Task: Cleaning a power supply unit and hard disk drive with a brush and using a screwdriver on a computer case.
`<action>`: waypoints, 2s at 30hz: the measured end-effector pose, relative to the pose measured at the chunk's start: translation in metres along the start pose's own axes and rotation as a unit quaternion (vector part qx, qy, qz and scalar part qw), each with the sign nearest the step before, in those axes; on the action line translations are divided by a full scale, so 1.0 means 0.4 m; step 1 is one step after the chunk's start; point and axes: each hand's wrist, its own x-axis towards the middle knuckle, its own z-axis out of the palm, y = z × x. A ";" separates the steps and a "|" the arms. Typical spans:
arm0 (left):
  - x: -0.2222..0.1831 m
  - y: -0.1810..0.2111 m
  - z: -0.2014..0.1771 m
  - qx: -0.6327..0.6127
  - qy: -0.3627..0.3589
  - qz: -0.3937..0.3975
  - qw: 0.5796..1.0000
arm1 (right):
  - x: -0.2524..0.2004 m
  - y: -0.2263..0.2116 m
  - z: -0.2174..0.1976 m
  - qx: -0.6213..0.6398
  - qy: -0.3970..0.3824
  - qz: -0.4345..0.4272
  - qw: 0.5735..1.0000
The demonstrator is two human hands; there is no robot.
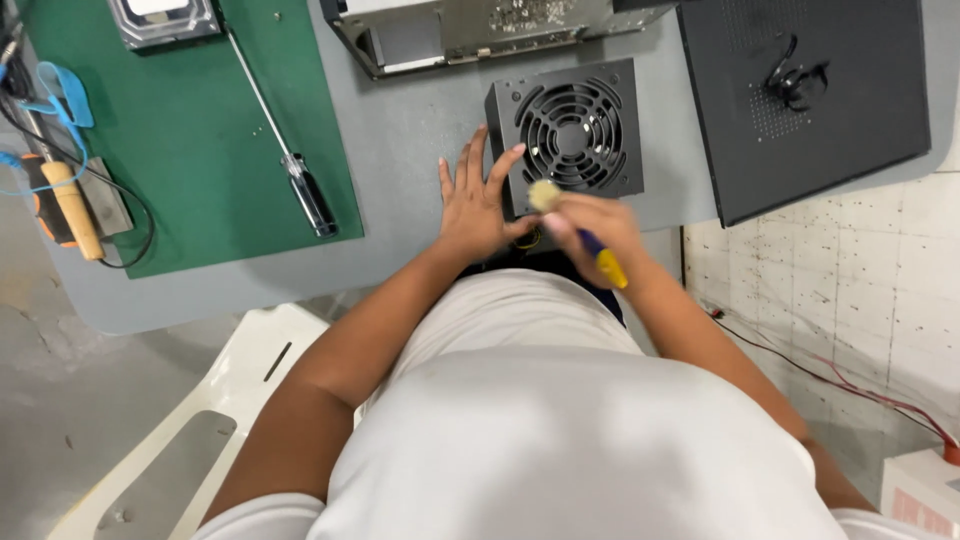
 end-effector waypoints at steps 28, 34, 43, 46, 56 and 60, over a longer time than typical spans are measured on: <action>0.010 -0.020 0.022 -0.008 0.016 0.015 1.000 | 0.031 0.041 0.059 0.077 0.086 -0.041 0.992; 0.005 -0.018 0.010 0.006 0.005 0.007 1.000 | 0.009 0.092 0.033 0.125 0.042 0.040 0.990; 0.000 -0.020 0.016 0.011 -0.001 0.014 1.000 | -0.018 0.102 -0.094 -0.265 0.062 0.052 0.961; 0.009 -0.027 0.018 0.010 0.003 0.017 1.000 | -0.023 0.071 0.021 -0.018 0.066 0.014 0.998; 0.001 -0.034 0.036 0.027 0.011 0.006 1.000 | 0.105 0.196 -0.126 0.008 0.108 0.056 0.993; -0.004 -0.024 0.019 0.022 0.020 0.005 1.000 | 0.105 0.150 -0.012 0.144 0.130 0.095 0.976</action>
